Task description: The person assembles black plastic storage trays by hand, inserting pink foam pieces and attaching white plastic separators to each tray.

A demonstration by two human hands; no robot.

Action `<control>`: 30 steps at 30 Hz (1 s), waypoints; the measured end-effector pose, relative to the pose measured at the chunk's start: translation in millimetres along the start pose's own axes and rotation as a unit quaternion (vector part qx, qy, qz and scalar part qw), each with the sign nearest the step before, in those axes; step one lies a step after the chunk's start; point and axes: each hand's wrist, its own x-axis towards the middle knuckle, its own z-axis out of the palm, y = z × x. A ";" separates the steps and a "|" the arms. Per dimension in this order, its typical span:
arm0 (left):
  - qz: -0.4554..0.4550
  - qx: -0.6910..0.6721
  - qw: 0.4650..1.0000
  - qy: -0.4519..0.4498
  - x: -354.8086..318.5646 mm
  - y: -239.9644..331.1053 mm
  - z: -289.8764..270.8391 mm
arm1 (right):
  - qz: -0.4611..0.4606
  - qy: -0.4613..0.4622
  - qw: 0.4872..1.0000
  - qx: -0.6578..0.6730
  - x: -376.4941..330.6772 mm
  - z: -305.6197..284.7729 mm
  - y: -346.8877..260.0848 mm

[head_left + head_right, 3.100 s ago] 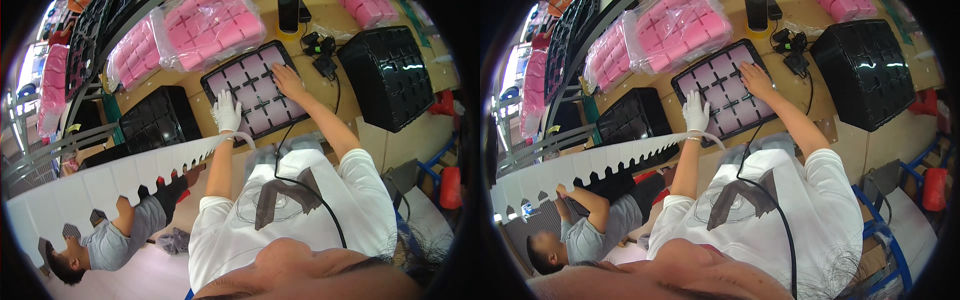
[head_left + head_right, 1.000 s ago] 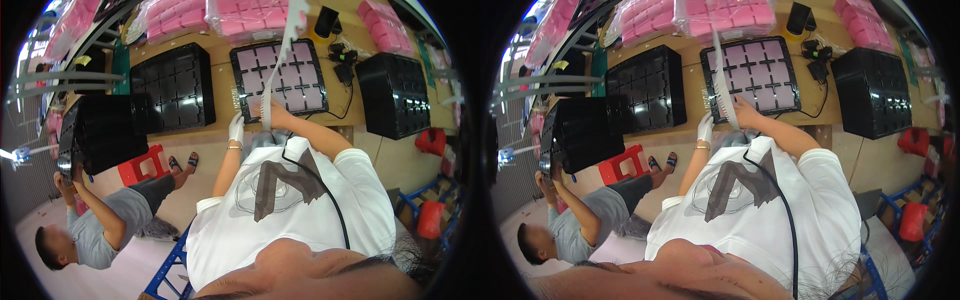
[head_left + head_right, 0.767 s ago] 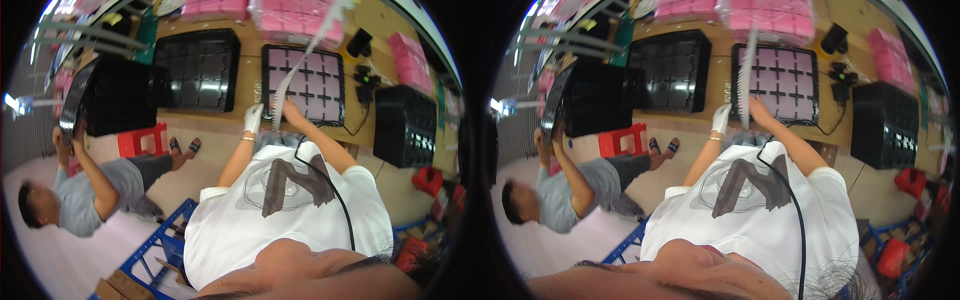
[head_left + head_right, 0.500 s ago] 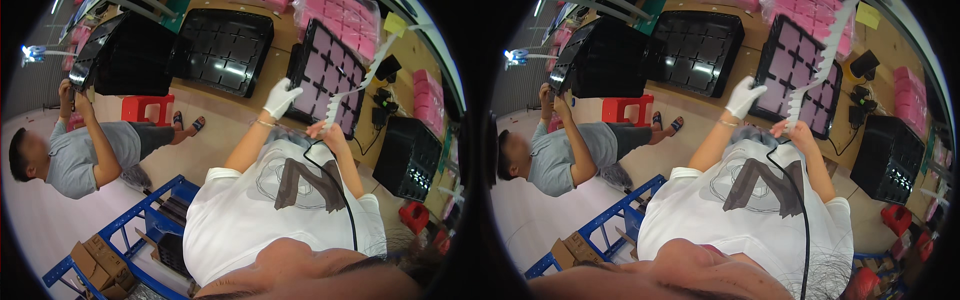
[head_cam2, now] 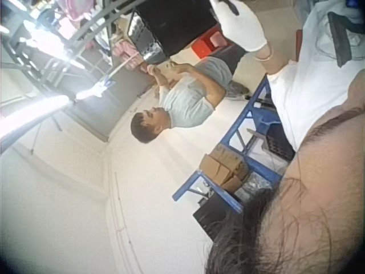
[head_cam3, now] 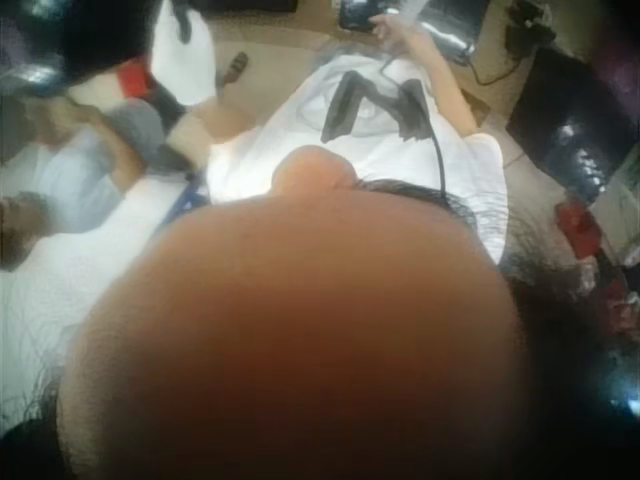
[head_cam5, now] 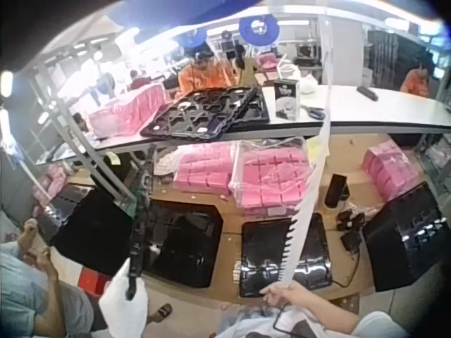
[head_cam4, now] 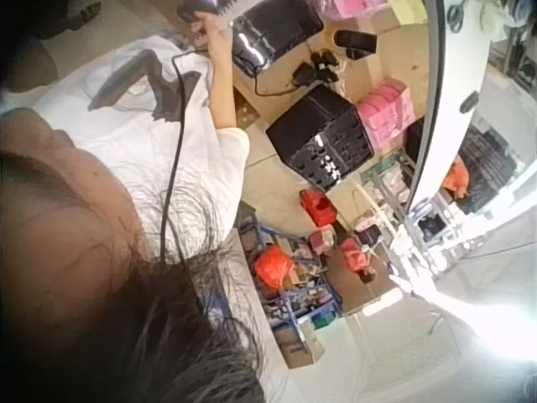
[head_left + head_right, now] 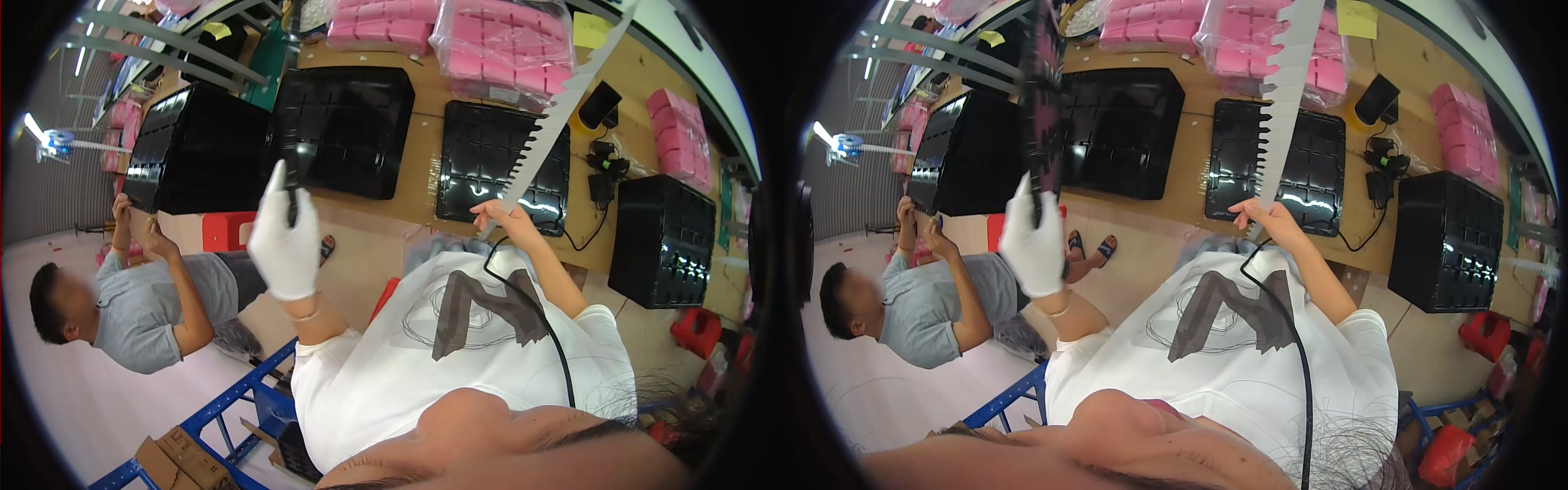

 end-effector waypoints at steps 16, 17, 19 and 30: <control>0.053 0.227 0.951 -0.203 -69.4 -110.0 239.9 | -0.079 0.081 0.989 -0.094 31.1 -17.6 11.8; 0.049 0.212 0.955 -0.199 -69.8 -110.7 240.0 | -0.078 0.084 0.989 -0.093 30.0 -21.4 13.5; 0.027 0.198 0.956 -0.216 -71.0 -110.4 238.5 | -0.108 0.070 0.988 -0.088 28.9 -31.7 20.3; -0.187 -0.467 0.673 -0.542 -156.6 -21.9 299.8 | -0.006 0.041 0.998 -0.044 90.7 -15.4 -15.7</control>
